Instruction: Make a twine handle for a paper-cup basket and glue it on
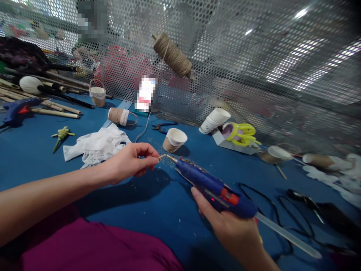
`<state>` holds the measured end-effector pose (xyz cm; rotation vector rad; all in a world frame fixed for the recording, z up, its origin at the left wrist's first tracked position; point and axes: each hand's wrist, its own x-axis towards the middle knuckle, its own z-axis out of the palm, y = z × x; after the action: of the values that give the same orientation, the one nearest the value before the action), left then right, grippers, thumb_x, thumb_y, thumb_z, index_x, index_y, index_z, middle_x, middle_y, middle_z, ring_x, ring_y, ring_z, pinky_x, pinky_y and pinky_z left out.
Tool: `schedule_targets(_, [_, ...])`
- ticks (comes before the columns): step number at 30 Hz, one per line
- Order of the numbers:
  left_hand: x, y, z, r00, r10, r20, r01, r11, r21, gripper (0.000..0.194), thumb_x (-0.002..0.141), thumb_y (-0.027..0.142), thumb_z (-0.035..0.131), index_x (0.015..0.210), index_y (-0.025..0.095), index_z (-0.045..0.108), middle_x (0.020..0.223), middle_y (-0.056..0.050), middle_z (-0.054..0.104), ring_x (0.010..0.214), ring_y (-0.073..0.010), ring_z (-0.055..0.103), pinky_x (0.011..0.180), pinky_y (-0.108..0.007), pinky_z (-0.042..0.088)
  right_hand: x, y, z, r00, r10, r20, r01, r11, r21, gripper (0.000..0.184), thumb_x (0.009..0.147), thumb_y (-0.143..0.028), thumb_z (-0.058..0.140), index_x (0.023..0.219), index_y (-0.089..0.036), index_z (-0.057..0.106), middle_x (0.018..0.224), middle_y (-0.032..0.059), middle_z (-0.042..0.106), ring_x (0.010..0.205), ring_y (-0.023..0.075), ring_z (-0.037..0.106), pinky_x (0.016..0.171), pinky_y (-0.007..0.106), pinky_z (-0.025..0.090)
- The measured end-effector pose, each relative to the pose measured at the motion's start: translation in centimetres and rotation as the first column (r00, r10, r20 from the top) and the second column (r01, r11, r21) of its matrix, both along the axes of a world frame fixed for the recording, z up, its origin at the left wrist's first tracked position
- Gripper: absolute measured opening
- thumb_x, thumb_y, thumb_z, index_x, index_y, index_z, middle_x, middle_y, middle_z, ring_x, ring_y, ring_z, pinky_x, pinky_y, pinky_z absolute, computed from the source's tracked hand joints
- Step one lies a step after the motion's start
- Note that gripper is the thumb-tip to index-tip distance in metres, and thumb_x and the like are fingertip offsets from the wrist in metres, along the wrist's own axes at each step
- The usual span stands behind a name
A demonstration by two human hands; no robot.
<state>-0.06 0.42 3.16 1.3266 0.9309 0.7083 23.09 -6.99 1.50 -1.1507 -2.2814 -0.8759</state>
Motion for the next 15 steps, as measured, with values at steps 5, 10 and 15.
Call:
schedule_targets(5, [0.05, -0.13, 0.08, 1.000, -0.005, 0.011, 0.005, 1.000, -0.013, 0.008, 0.076, 0.022, 0.056, 0.077, 0.015, 0.053, 0.058, 0.005, 0.050, 0.041, -0.0035, 0.035, 0.039, -0.018, 0.022, 0.75, -0.18, 0.50, 0.948, 0.067, 0.312, -0.103, 0.990, 0.098, 0.037, 0.081, -0.002, 0.046, 0.090, -0.028, 0.072, 0.057, -0.0015, 0.069, 0.062, 0.0152, 0.068, 0.058, 0.021, 0.049])
schedule_targets(10, [-0.02, -0.13, 0.07, 1.000, -0.021, 0.001, 0.021, 1.000, -0.001, 0.008, 0.077, 0.022, 0.055, 0.077, 0.014, 0.053, 0.058, 0.005, 0.048, 0.041, -0.0032, 0.034, 0.039, -0.018, 0.021, 0.52, 0.03, 0.77, 0.950, 0.065, 0.305, -0.094, 0.992, 0.082, 0.034, 0.083, -0.004, 0.047, 0.087, -0.026, 0.072, 0.063, 0.0002, 0.071, 0.063, 0.0155, 0.068, 0.058, 0.021, 0.049])
schedule_targets(15, [-0.03, -0.04, 0.13, 1.000, -0.026, -0.002, 0.026, 1.000, 0.002, 0.009, 0.078, 0.023, 0.055, 0.077, 0.015, 0.053, 0.057, 0.005, 0.047, 0.041, -0.0034, 0.034, 0.039, -0.018, 0.021, 0.20, -0.05, 0.89, 0.970, 0.085, 0.228, -0.106, 0.991, 0.078, 0.037, 0.083, -0.002, 0.044, 0.084, -0.024, 0.073, 0.062, 0.0023, 0.070, 0.065, 0.0174, 0.068, 0.060, 0.023, 0.051])
